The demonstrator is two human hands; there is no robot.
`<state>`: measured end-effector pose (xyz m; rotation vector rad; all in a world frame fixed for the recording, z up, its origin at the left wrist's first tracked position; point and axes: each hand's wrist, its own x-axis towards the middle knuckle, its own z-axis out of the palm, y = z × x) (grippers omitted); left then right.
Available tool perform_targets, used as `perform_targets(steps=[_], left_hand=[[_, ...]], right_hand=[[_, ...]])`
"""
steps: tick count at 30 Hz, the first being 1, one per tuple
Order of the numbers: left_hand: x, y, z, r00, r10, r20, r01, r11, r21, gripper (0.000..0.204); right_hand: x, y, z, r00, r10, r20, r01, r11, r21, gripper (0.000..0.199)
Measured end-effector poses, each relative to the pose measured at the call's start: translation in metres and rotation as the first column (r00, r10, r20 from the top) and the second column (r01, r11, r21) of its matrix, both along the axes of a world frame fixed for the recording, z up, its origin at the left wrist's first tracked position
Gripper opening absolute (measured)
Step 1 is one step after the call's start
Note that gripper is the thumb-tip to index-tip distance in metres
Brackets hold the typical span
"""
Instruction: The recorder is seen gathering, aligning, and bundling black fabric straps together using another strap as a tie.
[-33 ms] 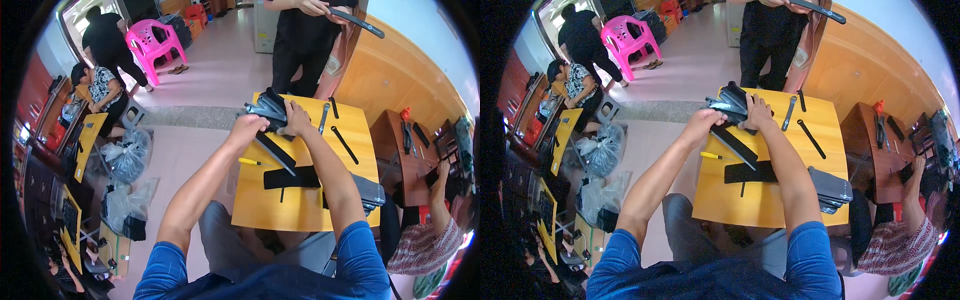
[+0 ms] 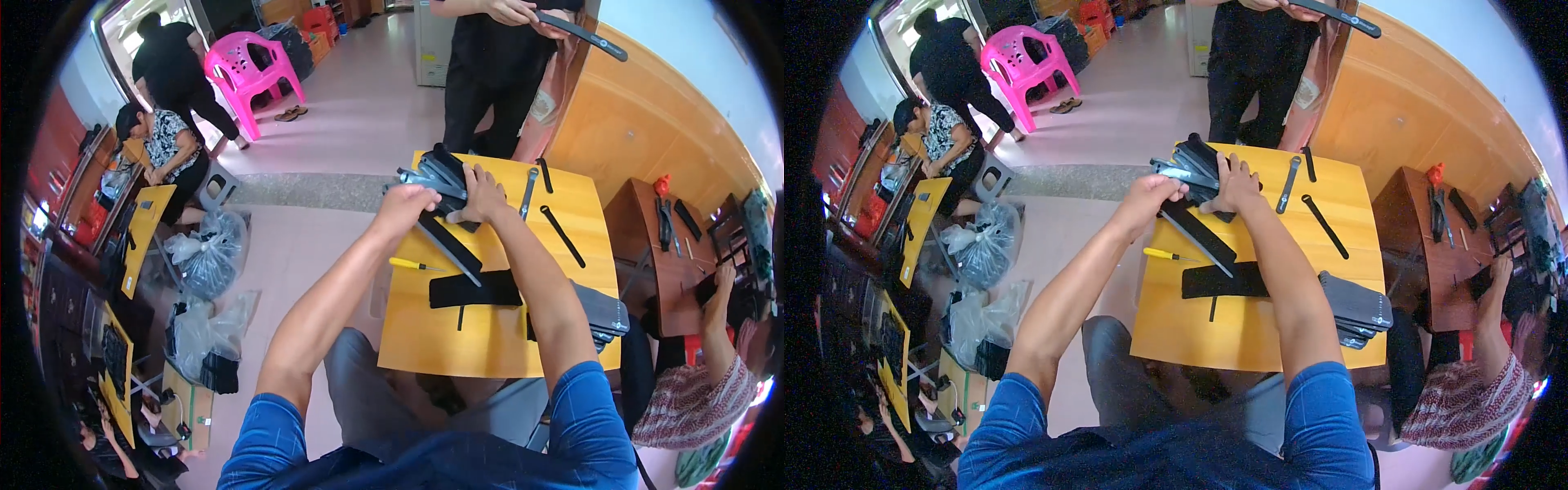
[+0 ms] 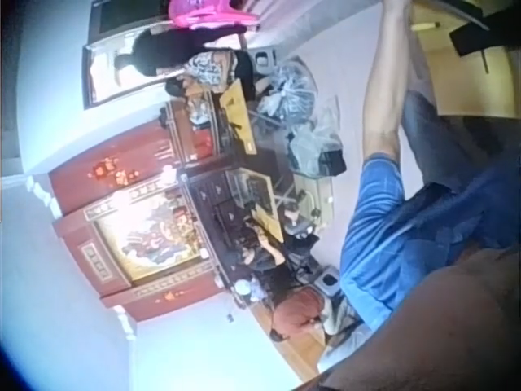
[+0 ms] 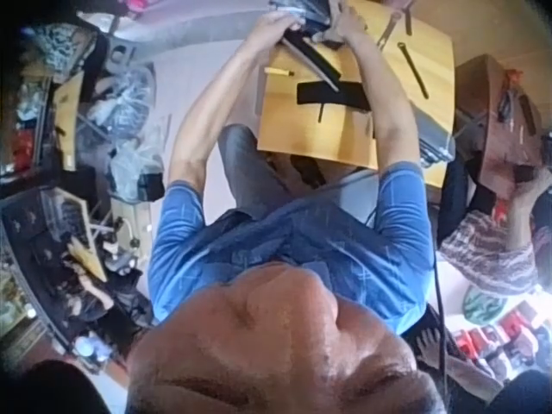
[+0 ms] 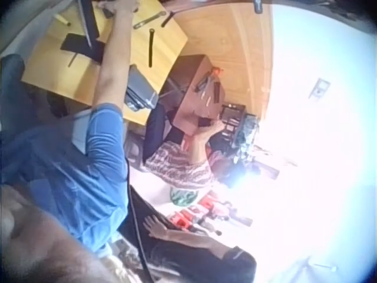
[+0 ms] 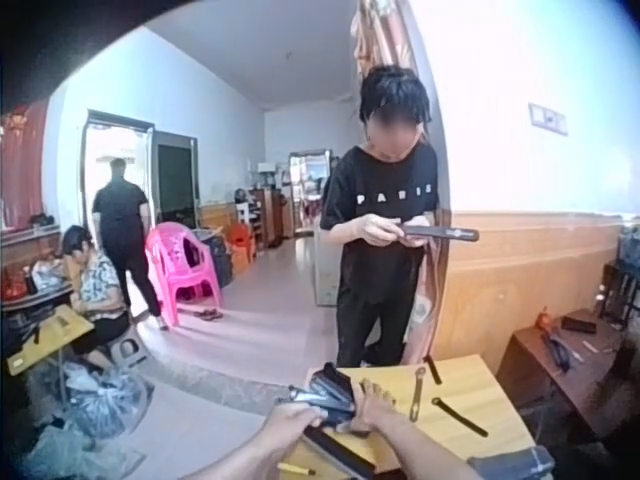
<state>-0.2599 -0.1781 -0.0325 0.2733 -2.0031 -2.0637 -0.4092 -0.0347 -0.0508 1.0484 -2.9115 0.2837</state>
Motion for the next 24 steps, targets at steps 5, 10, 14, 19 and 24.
perform_targets(steps=[5,10,14,19,24], left_hand=[[-0.020,0.029,0.030,0.989,-0.052,0.138,0.087,0.963,-0.255,0.028],[-0.017,0.025,0.015,0.998,-0.057,-0.013,0.053,0.977,-0.207,0.026],[0.000,0.036,0.012,0.994,-0.047,0.099,0.085,0.902,-0.422,0.032],[0.035,0.035,-0.009,0.999,0.023,0.021,-0.007,0.825,-0.565,0.038],[0.052,0.031,-0.031,0.999,0.043,0.005,-0.033,0.832,-0.554,0.039]], right_hand=[[-0.015,-0.006,-0.025,0.971,-0.078,-0.225,0.119,0.977,0.177,0.117],[0.000,-0.026,-0.012,0.988,-0.052,-0.146,0.075,0.985,0.152,0.102],[-0.009,-0.017,-0.011,0.990,-0.083,-0.110,0.101,0.980,0.171,0.092],[-0.011,-0.014,-0.007,0.987,-0.141,-0.071,0.147,0.985,0.087,0.084],[-0.024,-0.010,-0.007,0.989,-0.146,-0.030,0.148,0.986,0.074,0.086]])
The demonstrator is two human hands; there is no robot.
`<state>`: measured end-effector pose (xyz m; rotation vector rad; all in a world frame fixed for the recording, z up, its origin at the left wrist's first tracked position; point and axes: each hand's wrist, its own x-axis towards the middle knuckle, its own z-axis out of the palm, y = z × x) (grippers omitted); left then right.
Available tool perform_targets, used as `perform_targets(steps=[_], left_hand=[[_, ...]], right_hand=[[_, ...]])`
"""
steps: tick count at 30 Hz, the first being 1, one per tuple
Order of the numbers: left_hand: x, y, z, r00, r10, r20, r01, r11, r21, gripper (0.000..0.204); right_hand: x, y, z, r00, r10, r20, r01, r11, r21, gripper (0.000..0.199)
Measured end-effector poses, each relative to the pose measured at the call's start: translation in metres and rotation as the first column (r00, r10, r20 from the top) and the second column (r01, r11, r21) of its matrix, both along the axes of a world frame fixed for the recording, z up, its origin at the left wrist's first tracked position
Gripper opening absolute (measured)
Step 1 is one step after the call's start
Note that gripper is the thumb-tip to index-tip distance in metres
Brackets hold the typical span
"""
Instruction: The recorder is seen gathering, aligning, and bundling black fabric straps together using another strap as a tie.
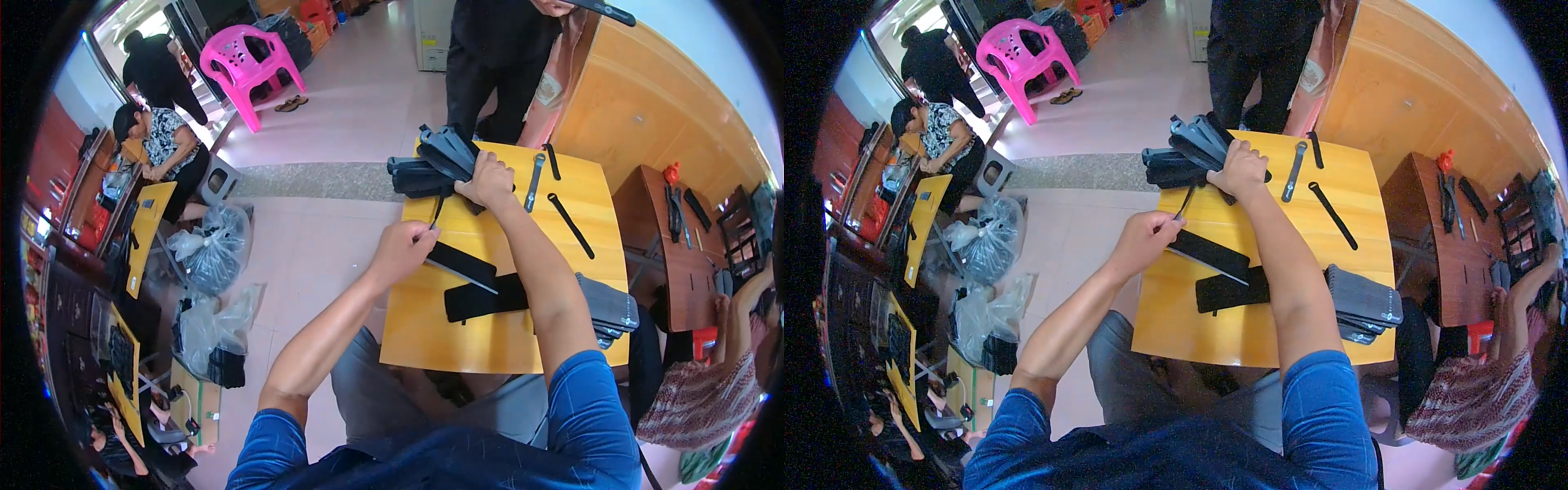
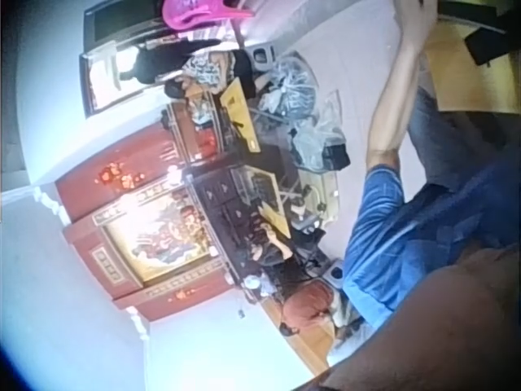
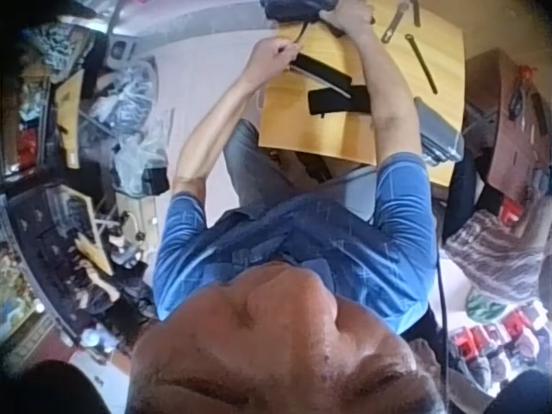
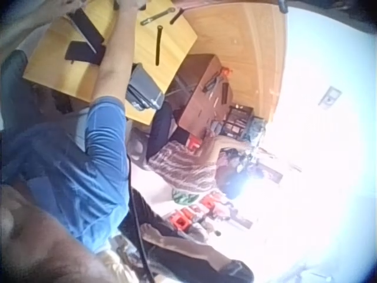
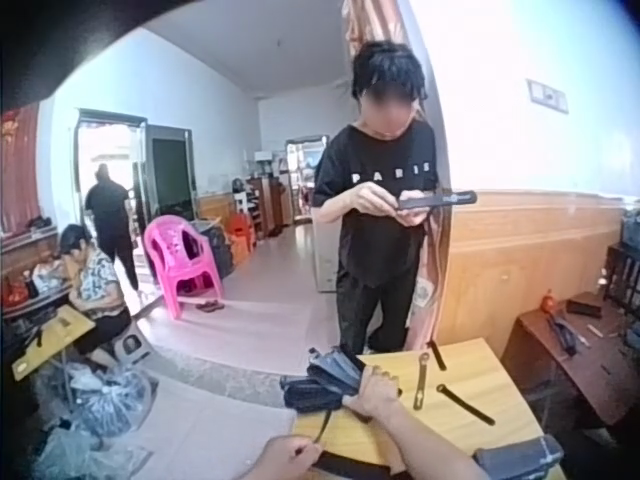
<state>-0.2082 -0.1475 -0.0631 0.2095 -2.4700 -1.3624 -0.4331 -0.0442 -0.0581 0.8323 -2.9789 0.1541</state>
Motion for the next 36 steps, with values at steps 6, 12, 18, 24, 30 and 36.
perform_targets(steps=[6,12,18,24,30,36], left_hand=[[0.014,-0.008,-0.018,0.996,0.034,0.078,-0.044,0.991,0.127,0.035],[0.007,-0.020,-0.021,0.996,0.055,0.077,-0.081,0.918,0.388,0.027],[-0.012,-0.012,0.009,0.998,-0.019,0.060,-0.002,0.942,0.334,0.029],[-0.014,-0.019,0.005,0.995,-0.039,0.092,0.006,0.941,0.340,0.030],[0.006,-0.013,-0.014,0.991,-0.034,0.133,0.002,0.972,0.233,0.034],[0.028,0.012,-0.012,0.987,0.019,0.158,-0.060,0.963,0.263,0.031]], right_hand=[[-0.004,0.004,0.001,0.999,-0.005,0.039,0.005,1.000,-0.007,0.088],[0.005,-0.002,0.018,0.994,-0.036,0.100,0.035,0.999,0.006,0.093],[0.036,-0.017,0.013,0.999,-0.003,-0.047,0.004,1.000,0.031,0.112],[0.035,-0.040,-0.004,0.660,0.737,-0.143,-0.746,0.666,-0.014,0.083],[0.042,-0.052,0.002,0.779,0.624,-0.070,-0.612,0.780,0.131,0.099],[0.022,-0.057,0.001,0.757,0.654,-0.009,-0.644,0.747,0.164,0.100]])
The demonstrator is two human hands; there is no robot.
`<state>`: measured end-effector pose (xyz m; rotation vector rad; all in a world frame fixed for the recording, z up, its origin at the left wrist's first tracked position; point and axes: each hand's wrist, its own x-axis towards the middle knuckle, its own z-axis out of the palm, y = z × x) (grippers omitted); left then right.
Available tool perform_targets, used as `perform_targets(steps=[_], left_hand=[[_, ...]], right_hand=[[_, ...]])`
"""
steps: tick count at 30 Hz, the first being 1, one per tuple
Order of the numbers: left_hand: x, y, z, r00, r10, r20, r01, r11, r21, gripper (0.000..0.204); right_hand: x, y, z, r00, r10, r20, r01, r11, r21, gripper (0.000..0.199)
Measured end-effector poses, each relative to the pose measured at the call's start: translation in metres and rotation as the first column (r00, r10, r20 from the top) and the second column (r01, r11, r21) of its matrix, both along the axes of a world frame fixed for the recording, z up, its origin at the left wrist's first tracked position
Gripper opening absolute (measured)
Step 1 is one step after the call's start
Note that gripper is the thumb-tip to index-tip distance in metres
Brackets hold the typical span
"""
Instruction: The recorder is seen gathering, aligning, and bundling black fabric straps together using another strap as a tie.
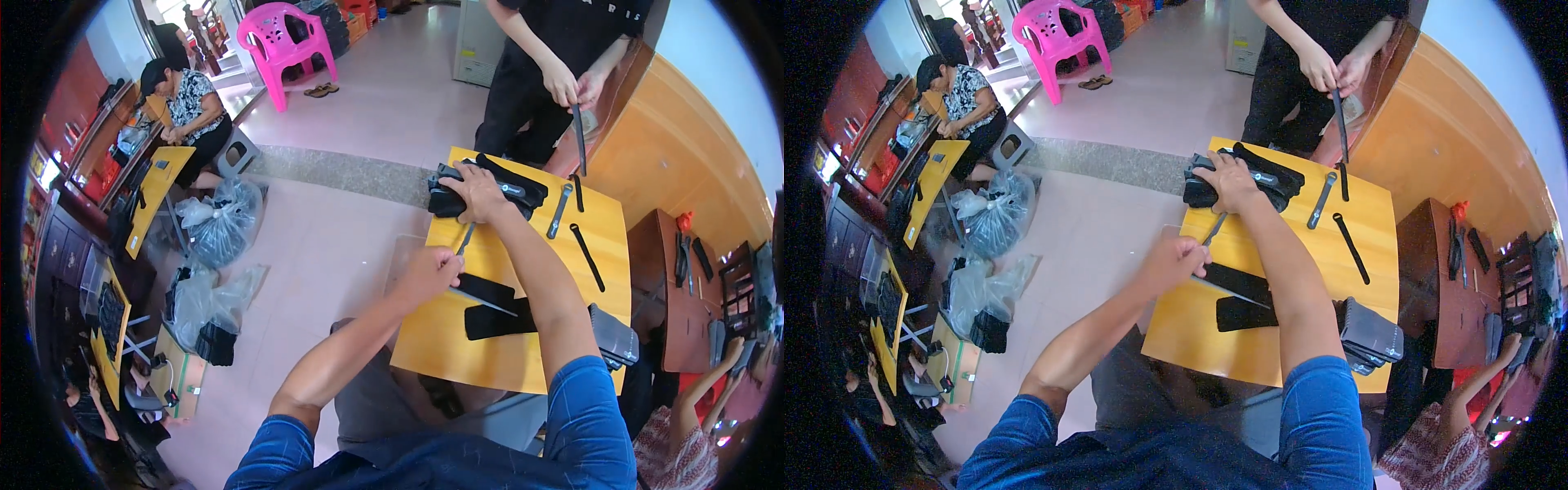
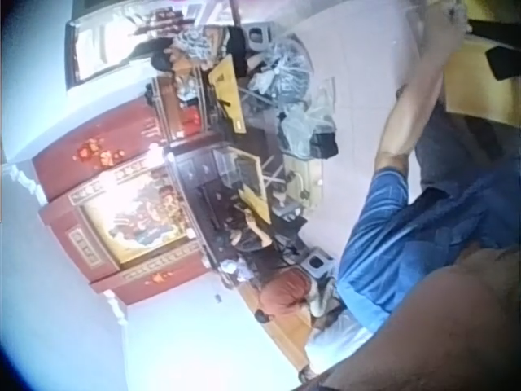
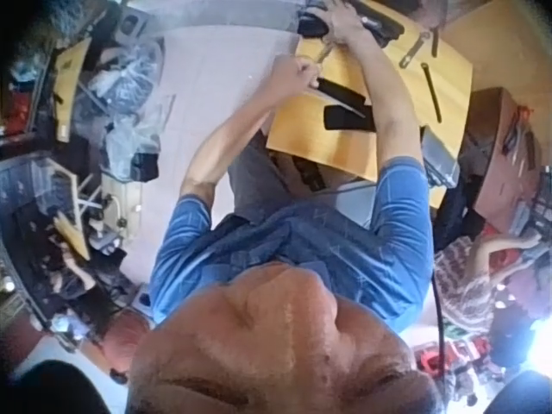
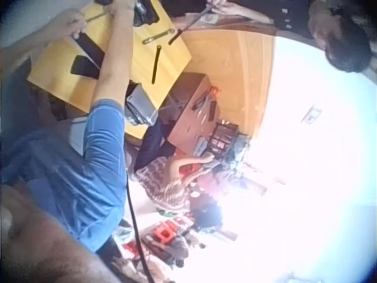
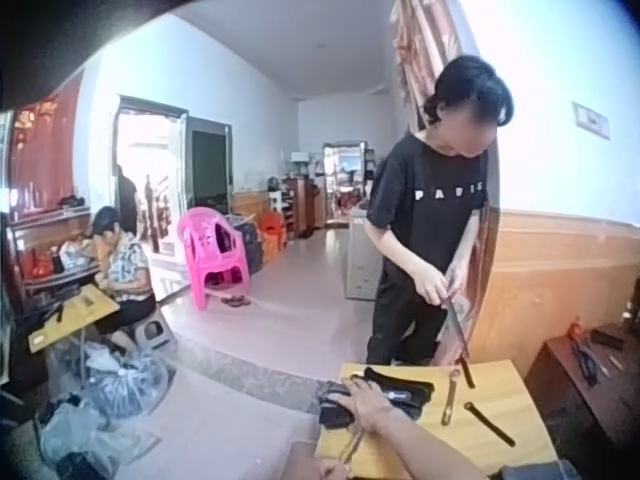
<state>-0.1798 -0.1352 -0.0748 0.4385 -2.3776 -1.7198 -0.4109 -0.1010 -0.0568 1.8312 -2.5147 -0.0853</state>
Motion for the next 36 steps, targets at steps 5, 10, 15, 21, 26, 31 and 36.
perform_targets(steps=[5,10,15,21,26,31,36], left_hand=[[0.011,0.014,0.005,0.993,0.101,0.058,-0.098,0.994,-0.045,0.030],[0.014,0.024,-0.006,0.987,0.146,-0.072,-0.163,0.886,-0.435,0.030],[0.015,0.029,-0.011,0.967,0.190,-0.169,-0.249,0.847,-0.469,0.031],[0.021,0.034,-0.007,0.954,0.213,-0.212,-0.295,0.792,-0.534,0.030],[0.057,0.081,0.014,0.992,-0.017,-0.124,-0.044,0.879,-0.475,0.030],[0.065,0.053,0.021,0.994,-0.003,-0.106,-0.044,0.899,-0.436,0.029],[0.096,0.042,0.025,0.996,-0.062,-0.066,0.032,0.920,-0.390,0.026]], right_hand=[[-0.015,0.004,0.002,0.989,0.059,0.138,-0.044,0.993,-0.108,0.084],[-0.019,0.004,0.004,0.977,0.068,0.203,-0.034,0.986,-0.165,0.078],[-0.030,0.004,0.000,0.964,0.077,0.254,-0.028,0.981,-0.190,0.076],[-0.026,-0.003,-0.006,0.960,0.059,0.273,-0.005,0.981,-0.195,0.072],[-0.061,0.016,-0.025,0.981,-0.138,0.137,0.168,0.958,-0.233,0.052],[-0.048,0.020,-0.021,0.984,-0.089,0.152,0.125,0.961,-0.249,0.044],[-0.046,0.022,-0.027,0.991,-0.085,0.106,0.114,0.945,-0.307,0.040]])
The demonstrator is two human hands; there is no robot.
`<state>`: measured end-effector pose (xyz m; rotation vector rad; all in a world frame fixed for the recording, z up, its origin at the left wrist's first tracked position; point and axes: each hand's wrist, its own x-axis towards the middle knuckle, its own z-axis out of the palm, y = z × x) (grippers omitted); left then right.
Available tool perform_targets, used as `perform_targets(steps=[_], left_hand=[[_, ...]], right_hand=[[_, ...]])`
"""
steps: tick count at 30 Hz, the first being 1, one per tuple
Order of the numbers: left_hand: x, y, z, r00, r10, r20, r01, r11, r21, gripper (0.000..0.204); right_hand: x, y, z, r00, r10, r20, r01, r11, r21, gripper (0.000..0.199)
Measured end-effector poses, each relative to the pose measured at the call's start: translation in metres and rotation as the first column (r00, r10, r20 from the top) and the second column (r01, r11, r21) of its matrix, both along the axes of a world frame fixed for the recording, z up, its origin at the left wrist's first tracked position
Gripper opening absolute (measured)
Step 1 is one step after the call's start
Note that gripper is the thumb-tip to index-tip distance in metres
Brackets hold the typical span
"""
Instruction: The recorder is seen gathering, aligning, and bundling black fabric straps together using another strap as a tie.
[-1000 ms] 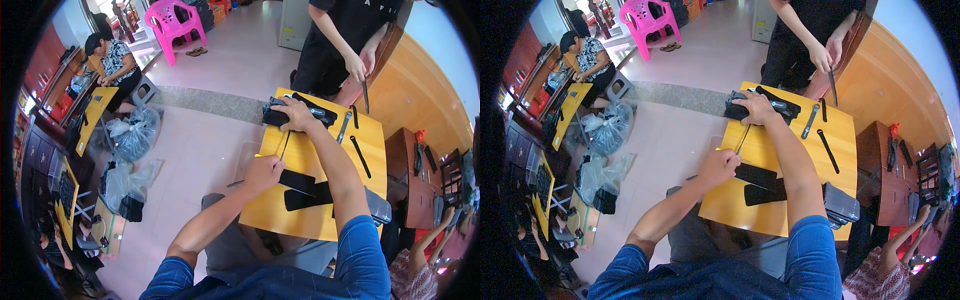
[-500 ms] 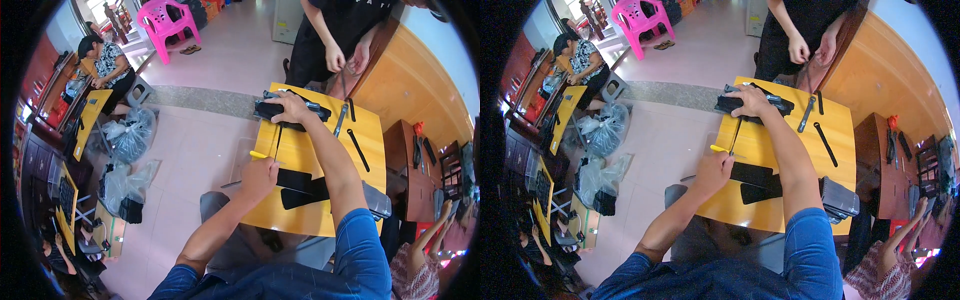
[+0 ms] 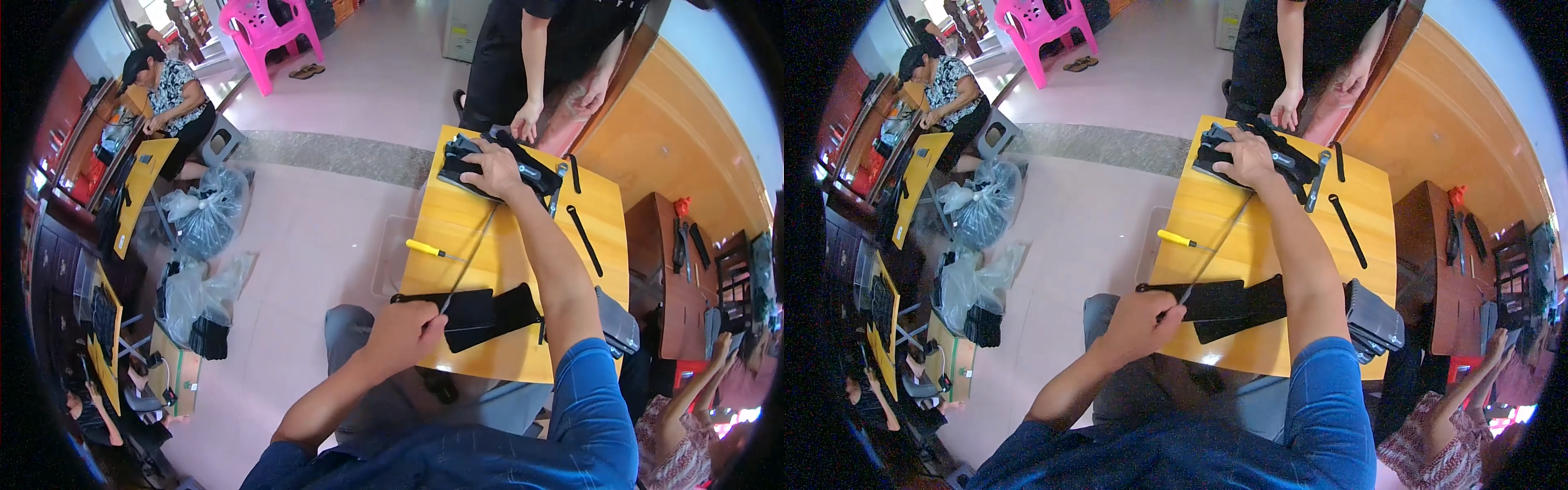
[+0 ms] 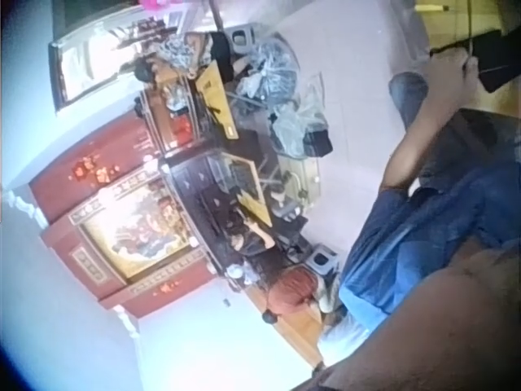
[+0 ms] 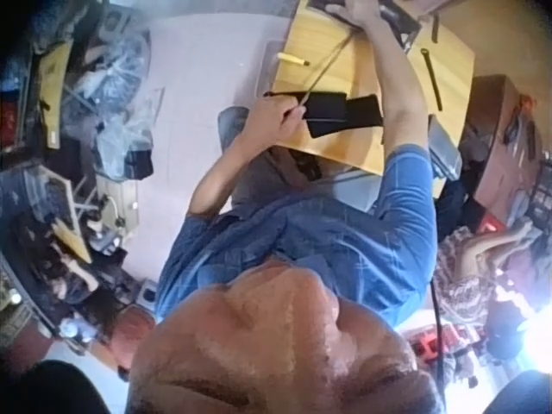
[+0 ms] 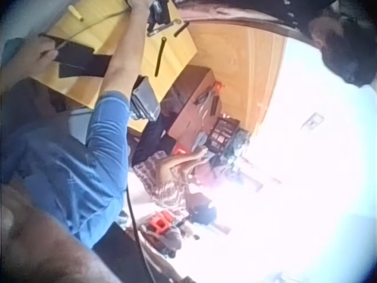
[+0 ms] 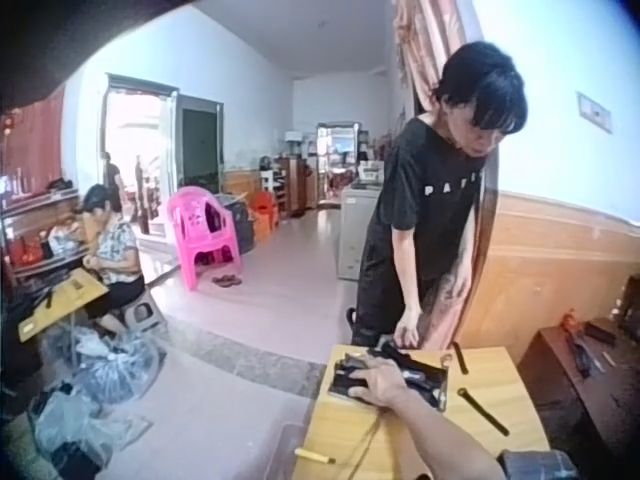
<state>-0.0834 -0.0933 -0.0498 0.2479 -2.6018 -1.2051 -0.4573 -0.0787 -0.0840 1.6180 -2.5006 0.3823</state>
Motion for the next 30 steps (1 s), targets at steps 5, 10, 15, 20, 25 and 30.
perform_targets(steps=[5,10,15,20,25,30], left_hand=[[0.013,0.011,-0.019,0.997,0.030,-0.066,-0.024,0.996,0.088,0.023],[0.022,0.002,-0.032,0.965,-0.073,-0.251,0.118,0.979,0.167,0.012],[0.061,-0.018,-0.059,0.964,-0.160,-0.211,0.225,0.916,0.332,0.012],[0.064,-0.014,-0.062,0.991,-0.043,-0.129,0.109,0.816,0.567,0.021],[0.056,-0.015,-0.049,0.988,-0.047,-0.150,0.119,0.847,0.519,0.022],[0.057,-0.012,-0.055,0.989,0.085,-0.117,0.000,0.809,0.588,0.020]], right_hand=[[0.001,0.001,0.002,1.000,0.000,-0.002,0.000,1.000,-0.006,0.040],[0.003,0.003,-0.010,0.999,0.001,-0.044,-0.005,0.996,-0.088,0.041],[0.008,0.001,-0.011,0.995,0.001,-0.096,-0.017,0.987,-0.160,0.037],[0.012,0.007,-0.005,0.997,-0.023,-0.068,0.018,0.997,-0.072,0.040],[0.037,0.004,0.007,0.996,-0.063,-0.062,0.064,0.998,0.003,0.053],[0.060,0.014,0.015,0.990,-0.119,-0.074,0.109,0.986,-0.124,0.057]])
